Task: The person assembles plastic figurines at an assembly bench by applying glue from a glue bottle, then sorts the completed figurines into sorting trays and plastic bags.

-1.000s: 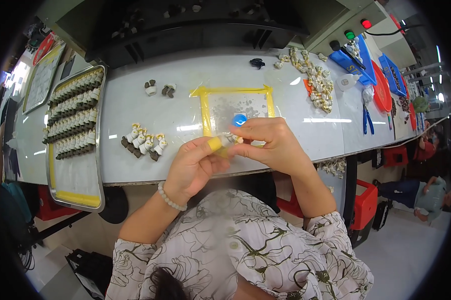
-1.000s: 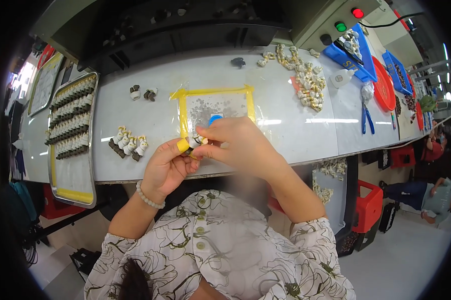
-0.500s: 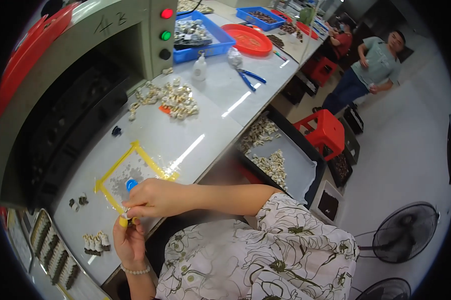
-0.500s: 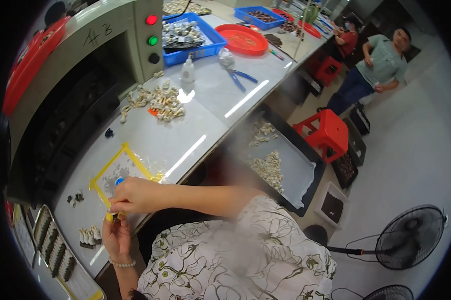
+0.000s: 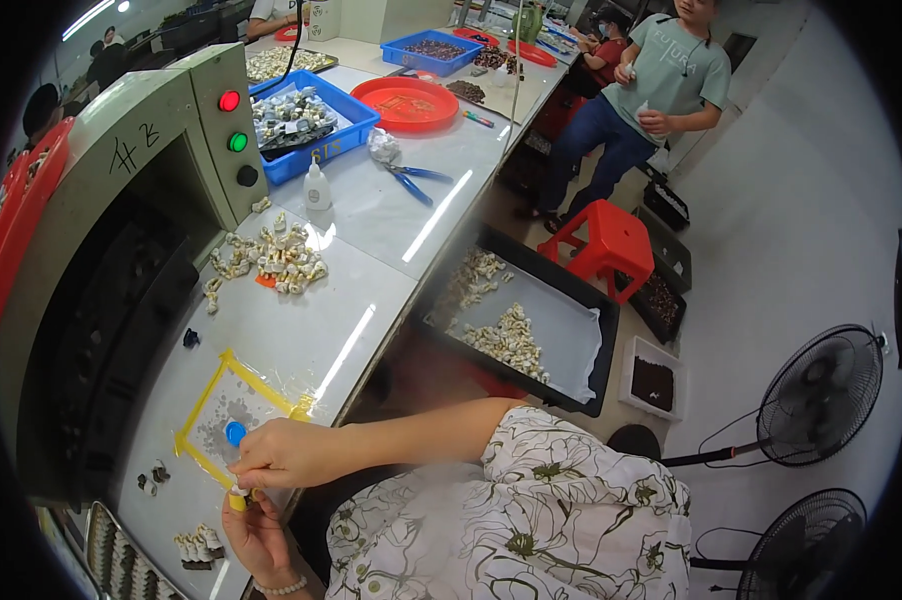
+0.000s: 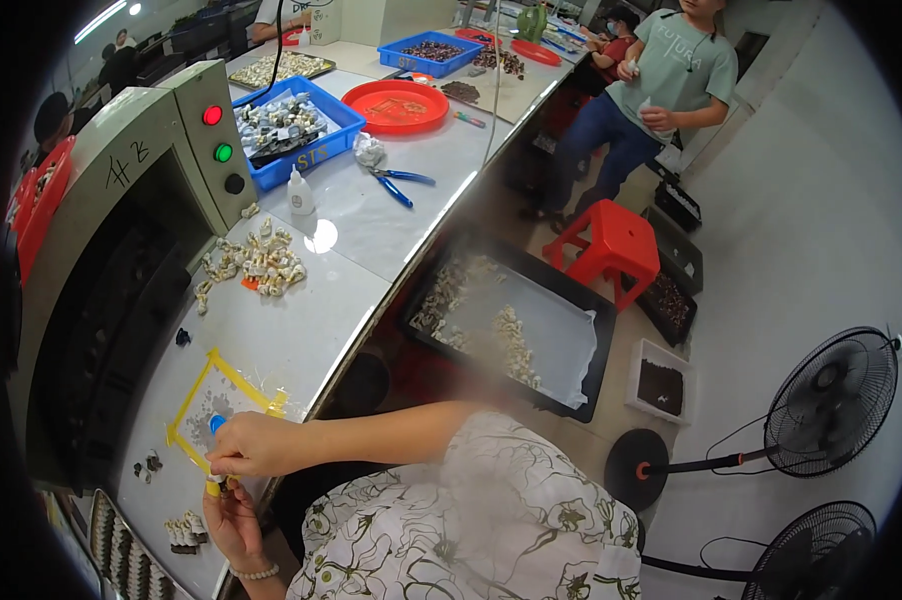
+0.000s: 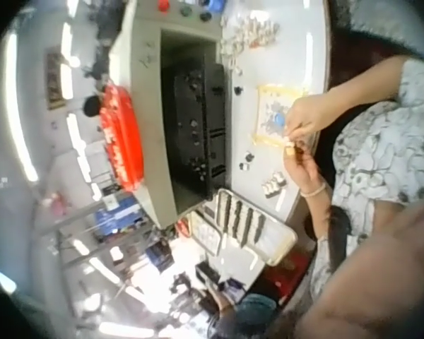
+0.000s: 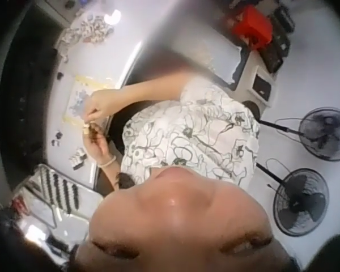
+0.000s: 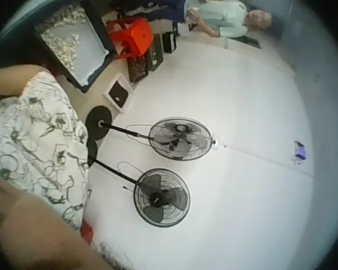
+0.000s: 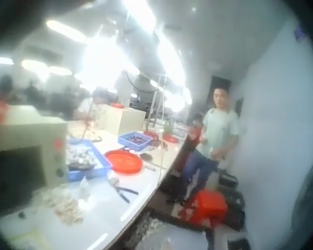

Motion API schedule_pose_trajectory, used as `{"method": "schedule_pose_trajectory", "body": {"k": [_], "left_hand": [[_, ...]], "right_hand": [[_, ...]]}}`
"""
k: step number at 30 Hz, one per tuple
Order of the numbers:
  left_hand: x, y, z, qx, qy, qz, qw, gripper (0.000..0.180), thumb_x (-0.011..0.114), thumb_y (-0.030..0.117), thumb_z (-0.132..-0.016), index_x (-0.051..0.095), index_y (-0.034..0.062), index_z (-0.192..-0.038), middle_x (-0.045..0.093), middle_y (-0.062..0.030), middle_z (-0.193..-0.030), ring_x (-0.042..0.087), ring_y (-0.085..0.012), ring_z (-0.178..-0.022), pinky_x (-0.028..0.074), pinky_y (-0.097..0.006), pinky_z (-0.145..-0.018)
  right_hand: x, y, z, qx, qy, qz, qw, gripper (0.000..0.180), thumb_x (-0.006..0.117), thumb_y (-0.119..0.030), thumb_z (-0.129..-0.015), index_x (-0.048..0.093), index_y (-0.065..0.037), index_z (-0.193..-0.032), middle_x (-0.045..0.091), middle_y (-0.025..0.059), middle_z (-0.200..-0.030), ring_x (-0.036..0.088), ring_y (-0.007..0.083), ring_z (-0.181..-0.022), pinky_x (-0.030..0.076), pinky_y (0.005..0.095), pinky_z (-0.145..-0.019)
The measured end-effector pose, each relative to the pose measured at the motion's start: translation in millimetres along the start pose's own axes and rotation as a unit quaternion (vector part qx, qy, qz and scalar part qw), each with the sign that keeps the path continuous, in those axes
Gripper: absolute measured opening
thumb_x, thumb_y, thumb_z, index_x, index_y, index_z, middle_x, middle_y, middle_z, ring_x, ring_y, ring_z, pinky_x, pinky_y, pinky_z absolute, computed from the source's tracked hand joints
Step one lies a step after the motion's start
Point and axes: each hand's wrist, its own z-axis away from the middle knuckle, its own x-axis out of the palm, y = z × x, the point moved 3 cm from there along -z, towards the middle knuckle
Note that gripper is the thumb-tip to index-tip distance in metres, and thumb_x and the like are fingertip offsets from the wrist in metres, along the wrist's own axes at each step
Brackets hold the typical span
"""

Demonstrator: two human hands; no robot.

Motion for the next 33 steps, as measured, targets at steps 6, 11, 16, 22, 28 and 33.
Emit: {"method": "schedule_pose_trajectory", "body": {"k": [6, 11, 16, 22, 28, 33], "left_hand": [[4.3, -1.3, -2.2, 0.009, -0.025, -0.038, 0.999, 0.023, 0.052, 0.01, -0.086, 0.05, -0.0055, -0.104, 0.058, -0.0127, -0.097, 0.06, -0.0148, -0.081, 0.052, -0.021, -0.068], [8.9, -1.2, -1.6, 0.006, -0.004, -0.047, 0.999, 0.025, 0.051, 0.012, -0.087, 0.049, -0.0024, -0.108, 0.058, -0.0096, -0.092, 0.057, -0.0133, -0.078, 0.049, -0.021, -0.066], [18.8, 5.5, 2.7, 0.018, -0.016, -0.058, 0.998, 0.024, 0.052, 0.012, -0.087, 0.05, -0.0021, -0.106, 0.058, -0.0088, -0.09, 0.057, -0.0128, -0.078, 0.049, -0.021, -0.067], [3.7, 7.9, 11.3, 0.078, 0.017, -0.192, 0.978, 0.022, 0.057, 0.002, -0.08, 0.053, -0.0021, -0.101, 0.057, -0.0112, -0.094, 0.059, -0.0164, -0.076, 0.049, -0.021, -0.065], [-9.6, 24.6, 39.5, 0.309, 0.043, -0.626, 0.715, 0.028, 0.056, -0.007, -0.072, 0.054, -0.0048, -0.1, 0.055, -0.0137, -0.086, 0.053, -0.0254, -0.078, 0.044, -0.032, -0.071], [-9.3, 31.7, 46.2, 0.397, 0.037, -0.728, 0.557, 0.03, 0.056, -0.009, -0.065, 0.055, -0.0051, -0.096, 0.052, -0.0171, -0.086, 0.048, -0.0355, -0.081, 0.04, -0.043, -0.075]], "right_hand": [[-0.7, 4.4, -0.9, -0.014, -0.028, 0.037, 0.999, 0.022, 0.057, -0.016, -0.081, 0.063, 0.001, -0.094, 0.055, 0.0139, -0.073, 0.055, 0.0289, -0.069, 0.044, 0.0337, -0.061], [-1.1, 9.1, 2.1, 0.007, 0.002, -0.036, 0.999, 0.02, 0.059, -0.013, -0.078, 0.063, 0.0, -0.092, 0.056, 0.0131, -0.071, 0.055, 0.0262, -0.067, 0.043, 0.0327, -0.06], [-6.2, 8.0, 7.0, 0.018, 0.017, -0.098, 0.995, 0.022, 0.061, -0.01, -0.076, 0.063, -0.002, -0.096, 0.056, 0.0125, -0.072, 0.055, 0.0248, -0.067, 0.044, 0.032, -0.062], [-7.8, 8.2, 10.0, 0.018, -0.021, -0.045, 0.999, 0.033, 0.061, -0.008, -0.075, 0.057, -0.002, -0.107, 0.059, 0.0124, -0.081, 0.058, 0.0256, -0.075, 0.046, 0.0316, -0.069], [-42.8, 13.0, 20.7, 0.015, 0.061, 0.024, 0.998, 0.033, 0.058, -0.004, -0.077, 0.054, -0.002, -0.11, 0.059, 0.0125, -0.086, 0.058, 0.0247, -0.079, 0.046, 0.0314, -0.071], [-82.2, 30.5, 44.4, 0.079, 0.134, 0.139, 0.978, 0.03, 0.055, -0.003, -0.08, 0.056, -0.003, -0.11, 0.061, 0.0101, -0.088, 0.059, 0.0175, -0.079, 0.046, 0.0263, -0.069]]}}
